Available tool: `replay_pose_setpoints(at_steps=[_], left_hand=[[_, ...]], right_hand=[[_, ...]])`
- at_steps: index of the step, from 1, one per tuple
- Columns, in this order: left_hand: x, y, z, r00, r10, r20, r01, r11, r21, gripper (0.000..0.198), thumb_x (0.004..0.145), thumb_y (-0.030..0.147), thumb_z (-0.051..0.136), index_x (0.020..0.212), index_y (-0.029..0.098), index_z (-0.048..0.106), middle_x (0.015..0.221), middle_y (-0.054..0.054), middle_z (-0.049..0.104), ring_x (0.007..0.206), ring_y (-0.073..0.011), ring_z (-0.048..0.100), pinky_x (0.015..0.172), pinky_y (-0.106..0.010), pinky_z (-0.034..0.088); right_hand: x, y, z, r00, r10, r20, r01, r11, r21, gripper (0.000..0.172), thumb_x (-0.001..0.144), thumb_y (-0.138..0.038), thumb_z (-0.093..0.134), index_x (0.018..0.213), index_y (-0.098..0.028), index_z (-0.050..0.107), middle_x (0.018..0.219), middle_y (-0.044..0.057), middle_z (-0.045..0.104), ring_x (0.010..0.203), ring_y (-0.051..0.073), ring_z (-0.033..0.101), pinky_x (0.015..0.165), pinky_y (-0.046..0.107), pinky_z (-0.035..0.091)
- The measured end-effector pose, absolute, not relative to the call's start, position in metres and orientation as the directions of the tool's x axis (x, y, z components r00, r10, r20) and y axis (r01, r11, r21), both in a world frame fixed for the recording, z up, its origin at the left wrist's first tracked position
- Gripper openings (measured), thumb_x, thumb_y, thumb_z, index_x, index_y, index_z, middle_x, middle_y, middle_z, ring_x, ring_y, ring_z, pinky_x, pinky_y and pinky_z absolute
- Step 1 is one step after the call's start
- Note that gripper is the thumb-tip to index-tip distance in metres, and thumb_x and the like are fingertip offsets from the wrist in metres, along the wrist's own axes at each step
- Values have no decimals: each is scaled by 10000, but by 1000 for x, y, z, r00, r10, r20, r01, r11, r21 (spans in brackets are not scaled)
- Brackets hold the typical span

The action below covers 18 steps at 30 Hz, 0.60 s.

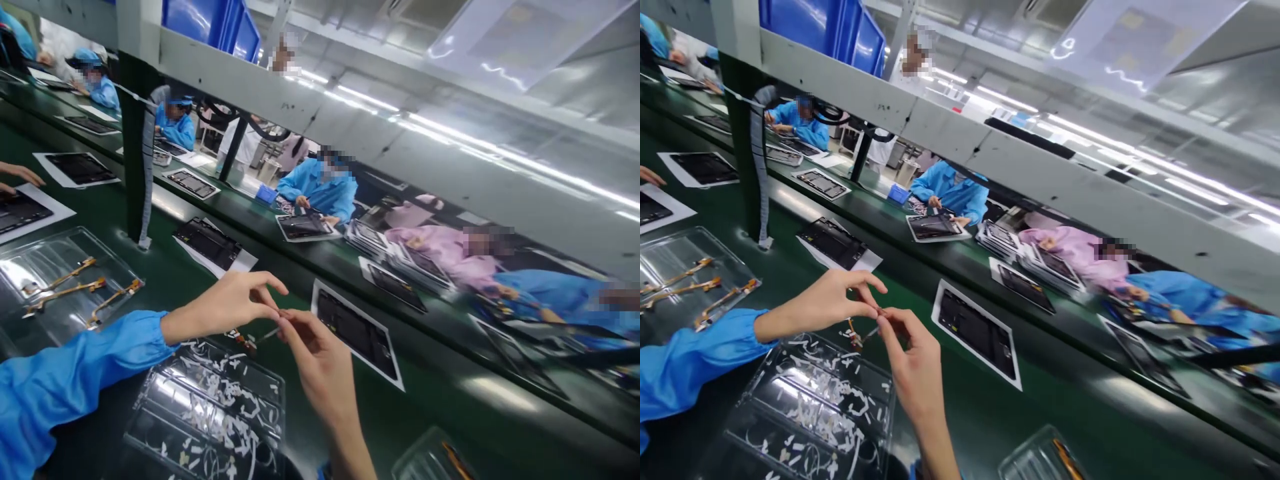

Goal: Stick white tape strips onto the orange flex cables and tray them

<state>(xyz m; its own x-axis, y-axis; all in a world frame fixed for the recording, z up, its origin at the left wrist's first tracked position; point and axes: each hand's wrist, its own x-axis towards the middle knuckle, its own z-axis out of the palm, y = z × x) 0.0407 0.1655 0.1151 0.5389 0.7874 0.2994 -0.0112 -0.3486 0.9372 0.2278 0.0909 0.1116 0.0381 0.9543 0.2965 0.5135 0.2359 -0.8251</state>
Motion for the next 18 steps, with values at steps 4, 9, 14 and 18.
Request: replay_pose_setpoints(at_steps=[4, 9, 14, 18], left_hand=[[39, 164, 116, 534, 752, 387, 25, -471, 882, 296, 901, 156, 696, 1184, 242, 686, 917, 20, 788, 878, -161, 736, 785, -251, 552], [45, 163, 106, 412, 617, 670, 121, -766, 631, 74, 932, 199, 697, 998, 172, 717, 962, -36, 758, 899, -175, 714, 838, -285, 563], [48, 158, 98, 472, 454, 756, 203, -890, 408, 113, 1004, 212, 603, 998, 158, 702, 1001, -45, 742, 964, -176, 689, 883, -301, 558], [49, 156, 99, 440, 490, 753, 214, -871, 442, 97, 992, 212, 619, 975, 156, 696, 964, -44, 735, 914, -173, 693, 840, -292, 563]], right_hand=[[228, 88, 113, 34, 948, 317, 589, 237, -773, 199, 925, -410, 674, 928, -217, 723, 908, 45, 726, 788, 197, 681, 774, 313, 519], [229, 86, 116, 141, 930, 339, 527, 220, -821, 209, 905, -426, 691, 912, -217, 698, 874, 34, 713, 746, 177, 676, 739, 287, 540], [225, 86, 117, 94, 941, 325, 471, 246, -847, 204, 913, -416, 681, 929, -215, 703, 896, 40, 726, 722, 165, 678, 709, 268, 549], [224, 85, 119, 66, 939, 337, 507, 259, -822, 186, 931, -398, 663, 927, -219, 715, 867, 29, 724, 721, 164, 672, 714, 265, 534]])
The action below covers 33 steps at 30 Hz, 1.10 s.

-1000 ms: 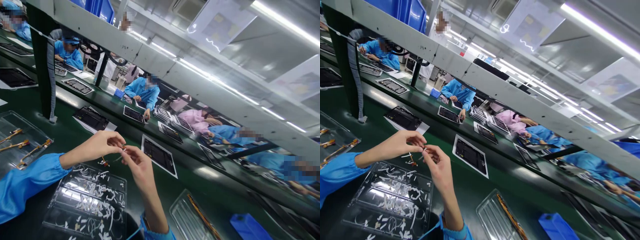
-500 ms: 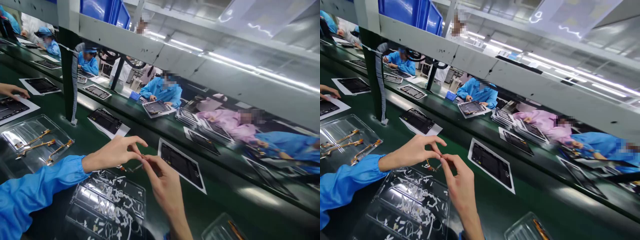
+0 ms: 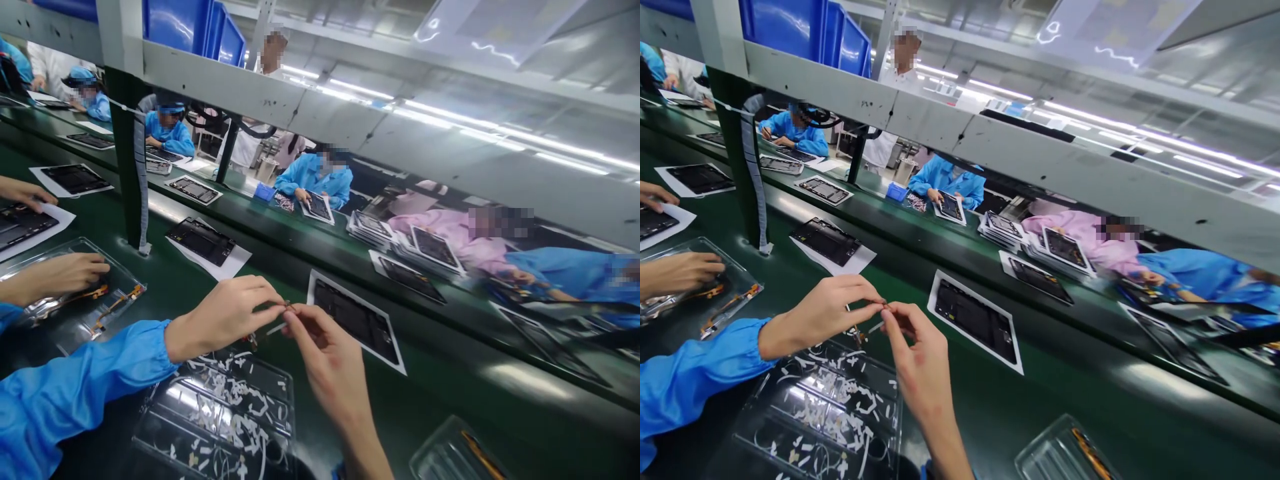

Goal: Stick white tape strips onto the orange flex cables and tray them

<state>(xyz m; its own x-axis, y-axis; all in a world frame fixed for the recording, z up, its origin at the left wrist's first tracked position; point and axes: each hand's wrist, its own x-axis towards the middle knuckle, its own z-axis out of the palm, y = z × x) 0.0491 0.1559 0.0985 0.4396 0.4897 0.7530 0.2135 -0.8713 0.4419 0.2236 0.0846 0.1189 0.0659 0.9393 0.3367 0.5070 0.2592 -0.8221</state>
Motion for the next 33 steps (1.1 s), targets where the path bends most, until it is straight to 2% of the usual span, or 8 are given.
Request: replay_pose_setpoints(at_steps=[5, 13, 19, 22, 25, 29, 33], left_hand=[[50, 155, 99, 409, 508, 758, 227, -861, 455, 64, 953, 153, 632, 973, 158, 692, 939, -39, 725, 852, -167, 693, 776, -277, 561], [50, 152, 100, 435, 395, 809, 412, -886, 211, 70, 927, 131, 591, 909, 155, 655, 856, -30, 711, 755, -179, 675, 677, -300, 542], [49, 155, 102, 453, 338, 825, 408, -901, 145, 75, 898, 124, 593, 860, 159, 647, 792, -14, 705, 716, -174, 673, 653, -287, 526], [46, 156, 103, 465, 368, 805, 392, -901, 185, 82, 881, 117, 590, 845, 162, 649, 783, -12, 704, 708, -167, 669, 653, -278, 518], [43, 157, 107, 475, 422, 772, 325, -900, 292, 71, 881, 127, 608, 844, 165, 655, 815, -8, 714, 724, -152, 669, 668, -260, 515], [40, 159, 113, 423, 515, 745, 305, -856, 419, 72, 877, 121, 622, 888, 163, 679, 875, -13, 722, 766, -145, 677, 689, -249, 519], [41, 157, 113, 427, 530, 732, 304, -847, 436, 49, 879, 171, 671, 912, 157, 704, 892, -21, 739, 787, -158, 695, 701, -260, 536]], right_hand=[[222, 83, 122, 43, 946, 320, 539, 248, -805, 203, 941, -399, 648, 940, -212, 726, 807, 21, 708, 716, 172, 660, 699, 267, 512], [218, 81, 121, 15, 945, 326, 555, 264, -789, 205, 959, -383, 618, 938, -205, 718, 840, 26, 711, 748, 176, 661, 713, 265, 497], [218, 80, 125, -21, 947, 321, 570, 275, -774, 195, 962, -369, 604, 900, -212, 701, 818, 15, 706, 733, 171, 644, 691, 260, 478], [217, 82, 127, -46, 954, 295, 560, 269, -784, 205, 963, -375, 593, 901, -212, 702, 811, 16, 698, 735, 175, 640, 673, 263, 476], [217, 84, 126, -63, 959, 278, 544, 266, -795, 215, 962, -383, 588, 895, -211, 699, 806, 22, 698, 743, 185, 646, 695, 276, 489], [221, 87, 124, 15, 956, 292, 528, 240, -815, 218, 925, -412, 638, 878, -206, 690, 783, 29, 698, 712, 191, 651, 691, 287, 511], [224, 87, 123, 71, 948, 309, 504, 234, -832, 215, 907, -416, 663, 871, -205, 685, 780, 27, 694, 689, 180, 654, 676, 277, 529]])
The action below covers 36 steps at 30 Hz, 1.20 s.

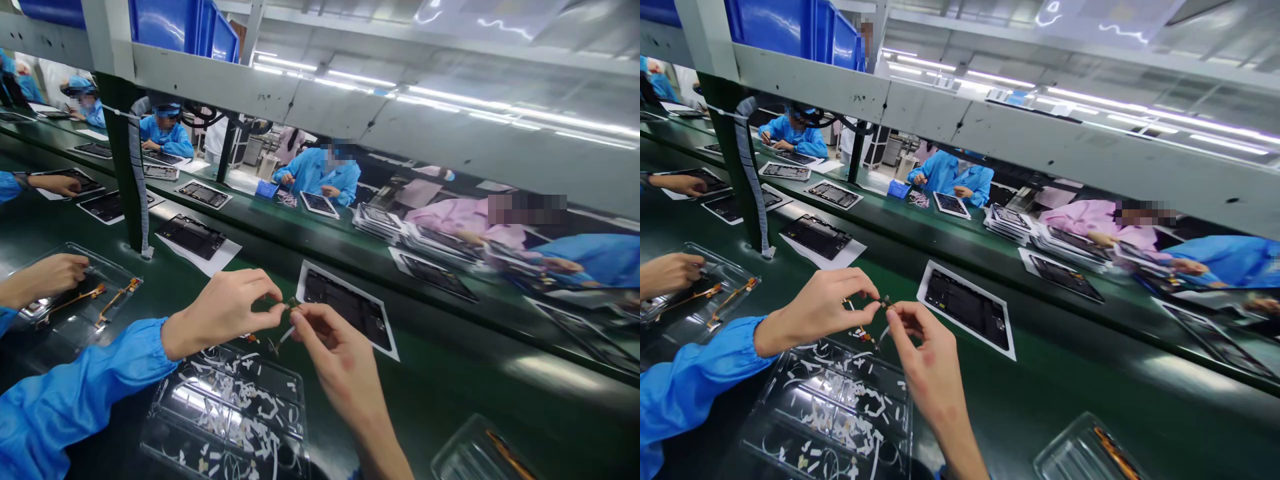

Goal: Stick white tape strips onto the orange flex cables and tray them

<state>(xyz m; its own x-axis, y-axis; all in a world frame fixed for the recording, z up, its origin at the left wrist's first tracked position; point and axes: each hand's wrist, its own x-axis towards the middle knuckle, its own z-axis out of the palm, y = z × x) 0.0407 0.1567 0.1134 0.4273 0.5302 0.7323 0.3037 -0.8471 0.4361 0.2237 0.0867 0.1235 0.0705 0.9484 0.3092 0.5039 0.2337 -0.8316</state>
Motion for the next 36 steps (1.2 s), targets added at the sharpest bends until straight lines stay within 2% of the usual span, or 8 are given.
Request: replay_pose_setpoints(at_steps=[11, 18, 26, 30, 36], left_hand=[[44, 152, 110, 418, 505, 755, 377, -853, 362, 65, 915, 187, 667, 903, 175, 730, 879, -14, 764, 791, -166, 718, 655, -260, 536], [43, 149, 110, 442, 509, 738, 376, -853, 362, 96, 944, 183, 634, 926, 181, 728, 909, -15, 767, 827, -169, 720, 703, -275, 544], [42, 147, 111, 435, 514, 739, 410, -844, 346, 59, 890, 153, 648, 875, 185, 696, 862, 1, 744, 789, -164, 698, 657, -273, 496], [39, 148, 115, 488, 510, 709, 401, -852, 337, 42, 866, 146, 642, 844, 176, 660, 827, 8, 711, 751, -150, 668, 630, -264, 456], [31, 155, 120, 615, 492, 616, 357, -870, 339, 36, 832, 183, 620, 797, 184, 627, 773, 27, 685, 642, -120, 608, 577, -257, 406]], right_hand=[[217, 83, 126, 22, 937, 348, 576, 273, -771, 205, 943, -394, 613, 874, -211, 677, 770, 31, 696, 692, 187, 659, 694, 286, 542], [215, 82, 127, 8, 935, 353, 586, 282, -760, 198, 956, -383, 600, 896, -214, 683, 826, 43, 724, 719, 193, 674, 687, 294, 531], [213, 80, 124, -6, 920, 392, 614, 313, -725, 177, 967, -352, 591, 926, -216, 697, 869, 41, 729, 729, 182, 668, 675, 284, 519], [213, 80, 126, -30, 926, 376, 619, 312, -721, 183, 973, -350, 576, 910, -219, 688, 863, 38, 724, 729, 185, 659, 670, 288, 506], [212, 78, 131, -155, 940, 303, 591, 334, -734, 202, 1013, -331, 493, 902, -225, 623, 825, 18, 672, 733, 174, 627, 682, 284, 484]])
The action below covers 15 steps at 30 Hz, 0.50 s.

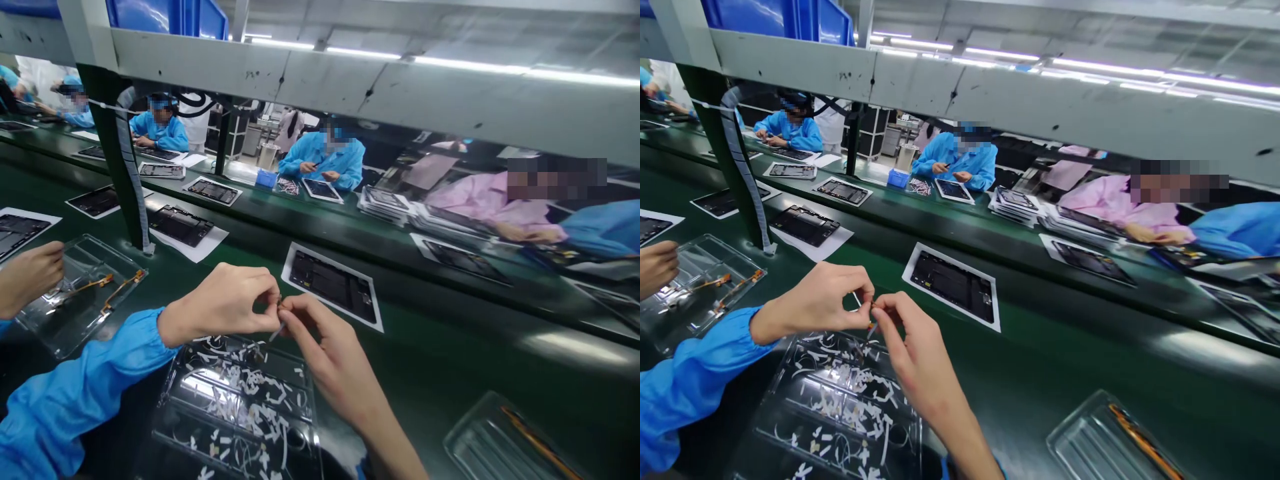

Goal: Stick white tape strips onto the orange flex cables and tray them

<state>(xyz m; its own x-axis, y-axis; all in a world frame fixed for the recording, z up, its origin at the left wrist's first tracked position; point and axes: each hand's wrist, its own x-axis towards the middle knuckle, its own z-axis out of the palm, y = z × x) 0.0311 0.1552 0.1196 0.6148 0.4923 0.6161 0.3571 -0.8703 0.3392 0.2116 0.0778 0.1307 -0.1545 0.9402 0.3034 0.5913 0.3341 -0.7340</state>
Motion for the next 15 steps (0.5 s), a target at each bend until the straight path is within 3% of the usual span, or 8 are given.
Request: replay_pose_setpoints(at_steps=[10, 12, 15], left_hand=[[34, 160, 112, 518, 531, 670, 571, -798, 190, 61, 771, 166, 580, 729, 169, 624, 698, 1, 666, 612, -162, 609, 539, -294, 367], [30, 162, 116, 520, 572, 635, 562, -788, 250, 56, 774, 157, 592, 732, 176, 624, 707, 12, 663, 630, -152, 608, 554, -283, 380], [27, 161, 124, 544, 644, 539, 454, -765, 457, 42, 792, 159, 627, 810, 192, 647, 800, 32, 689, 684, -130, 626, 608, -259, 431]], right_hand=[[208, 80, 116, -40, 919, 393, 663, 319, -677, 158, 997, -317, 520, 914, -224, 617, 800, 14, 664, 684, 165, 615, 631, 277, 467], [211, 80, 119, 1, 915, 403, 648, 306, -697, 157, 981, -330, 544, 896, -223, 621, 797, 22, 670, 690, 172, 630, 627, 278, 481], [215, 82, 123, 28, 932, 362, 590, 277, -759, 169, 965, -355, 565, 890, -220, 634, 785, 26, 676, 680, 177, 647, 602, 273, 490]])
